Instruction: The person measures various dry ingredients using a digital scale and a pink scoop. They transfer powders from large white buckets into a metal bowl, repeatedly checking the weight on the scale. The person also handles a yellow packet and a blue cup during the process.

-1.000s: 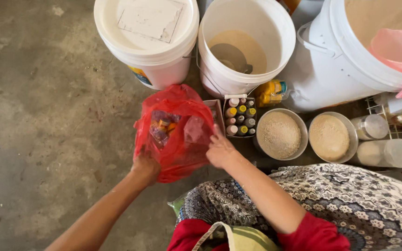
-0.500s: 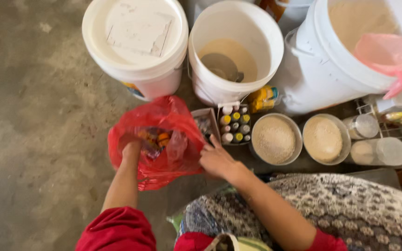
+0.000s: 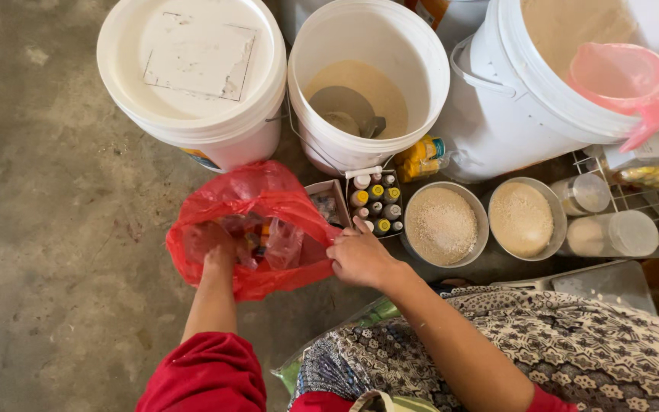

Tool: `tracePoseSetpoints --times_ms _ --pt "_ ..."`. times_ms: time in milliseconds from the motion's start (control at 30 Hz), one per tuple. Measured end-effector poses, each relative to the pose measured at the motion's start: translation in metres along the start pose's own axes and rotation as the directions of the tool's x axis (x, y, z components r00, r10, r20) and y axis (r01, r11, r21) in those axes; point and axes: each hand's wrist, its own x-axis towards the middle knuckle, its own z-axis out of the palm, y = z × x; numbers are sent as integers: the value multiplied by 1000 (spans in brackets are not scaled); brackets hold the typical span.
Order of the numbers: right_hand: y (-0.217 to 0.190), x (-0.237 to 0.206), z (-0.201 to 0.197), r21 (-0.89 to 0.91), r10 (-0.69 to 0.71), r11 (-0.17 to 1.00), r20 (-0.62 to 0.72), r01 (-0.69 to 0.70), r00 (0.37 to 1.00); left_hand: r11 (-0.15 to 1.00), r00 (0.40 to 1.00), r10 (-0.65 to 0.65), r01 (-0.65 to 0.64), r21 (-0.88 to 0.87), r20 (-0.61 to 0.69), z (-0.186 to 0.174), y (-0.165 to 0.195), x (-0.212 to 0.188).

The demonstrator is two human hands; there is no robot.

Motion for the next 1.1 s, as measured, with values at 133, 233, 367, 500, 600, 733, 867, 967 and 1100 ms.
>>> tracePoseSetpoints --times_ms 133,233,367,500,600,733,867,967,1100 --pt "3 -2 0 20 11 1000 -20 -10 1000 940 907 333 -341 14 -257 -7 -3 -9" --pt "1 -3 1 51 11 999 -14 -10 1000 956 956 291 -290 52 -23 -10 -12 -6" --pt "1 -4 3 36 16 999 3 -16 1000 969 969 247 -247 -14 -21 1 -22 6" --pt "2 -3 5 83 14 996 35 -17 999 944 986 155 -130 303 -59 12 -19 13" --pt "1 -1 7 64 -30 998 -9 30 1000 941 984 155 -120 316 -87 14 -13 11" --pt "0 -2 8 86 -34 996 -8 35 999 938 979 186 -154 312 -77 16 1 8" --pt "0 -5 -1 114 -65 990 -163 84 984 969 998 58 -63 238 27 12 9 -6" --pt "-4 -6 -13 176 -14 983 -175 45 984 962 959 243 -258 -94 -146 -6 -8 -29" --pt "-15 -11 -30 314 -77 927 -377 206 923 774 844 452 -533 -343 -290 -22 2 -65"
